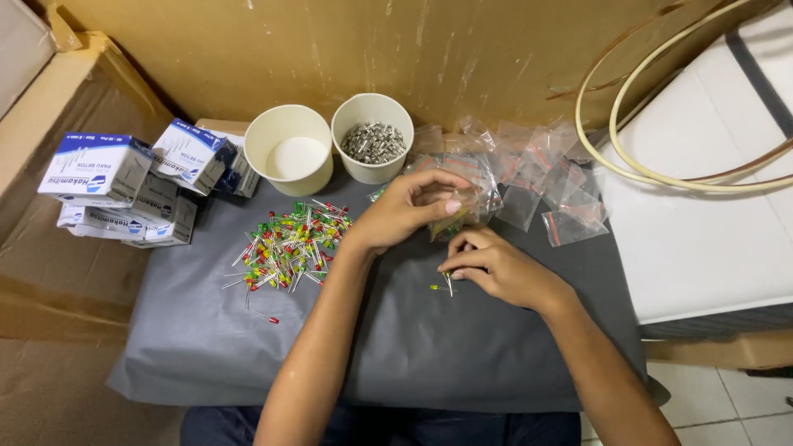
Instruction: The person sorts electronic components, specifically LEDs and small metal connectors, from a pile into small plastic bags by hand.
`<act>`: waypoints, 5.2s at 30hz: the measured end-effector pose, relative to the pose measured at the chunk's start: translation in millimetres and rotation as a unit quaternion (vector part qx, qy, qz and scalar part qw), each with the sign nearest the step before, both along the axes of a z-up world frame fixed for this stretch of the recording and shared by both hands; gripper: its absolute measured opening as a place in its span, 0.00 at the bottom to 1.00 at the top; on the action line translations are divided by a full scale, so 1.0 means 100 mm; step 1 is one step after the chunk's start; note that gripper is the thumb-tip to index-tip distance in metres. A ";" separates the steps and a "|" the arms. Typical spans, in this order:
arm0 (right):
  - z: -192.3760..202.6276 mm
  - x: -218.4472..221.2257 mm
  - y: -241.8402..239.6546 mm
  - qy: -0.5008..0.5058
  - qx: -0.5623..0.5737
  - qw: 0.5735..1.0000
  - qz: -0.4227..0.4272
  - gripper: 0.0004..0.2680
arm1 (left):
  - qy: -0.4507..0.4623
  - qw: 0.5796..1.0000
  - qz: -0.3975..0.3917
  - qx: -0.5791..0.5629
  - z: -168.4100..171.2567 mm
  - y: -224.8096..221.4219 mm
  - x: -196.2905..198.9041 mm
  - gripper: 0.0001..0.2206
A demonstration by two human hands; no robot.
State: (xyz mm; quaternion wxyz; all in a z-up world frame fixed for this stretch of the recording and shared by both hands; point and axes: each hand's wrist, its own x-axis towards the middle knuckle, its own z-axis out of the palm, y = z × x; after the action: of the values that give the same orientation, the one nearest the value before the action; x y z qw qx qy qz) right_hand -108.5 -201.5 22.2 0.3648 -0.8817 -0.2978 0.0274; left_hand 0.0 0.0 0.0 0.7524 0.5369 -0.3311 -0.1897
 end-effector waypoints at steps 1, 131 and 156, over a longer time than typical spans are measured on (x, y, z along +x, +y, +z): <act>-0.03 0.01 -0.02 0.002 0.000 1.000 0.001 0.08 | 0.002 1.000 0.001 0.000 0.02 0.01 -0.02 0.18; -0.08 -0.01 0.21 -0.322 0.090 0.940 -0.070 0.02 | 0.014 0.996 -0.084 -0.023 -0.10 0.13 0.14 0.19; 0.07 0.00 0.01 -0.317 0.190 0.914 -0.169 0.12 | -0.002 0.990 -0.139 0.008 -0.02 -0.08 0.00 0.15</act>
State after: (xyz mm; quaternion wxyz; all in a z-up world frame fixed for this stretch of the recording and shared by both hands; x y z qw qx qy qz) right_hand -108.1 -200.5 29.0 0.4111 -0.7955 -0.2438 -0.3726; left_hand 0.0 -7.5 -2.4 0.7139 0.4922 -0.4024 -0.2936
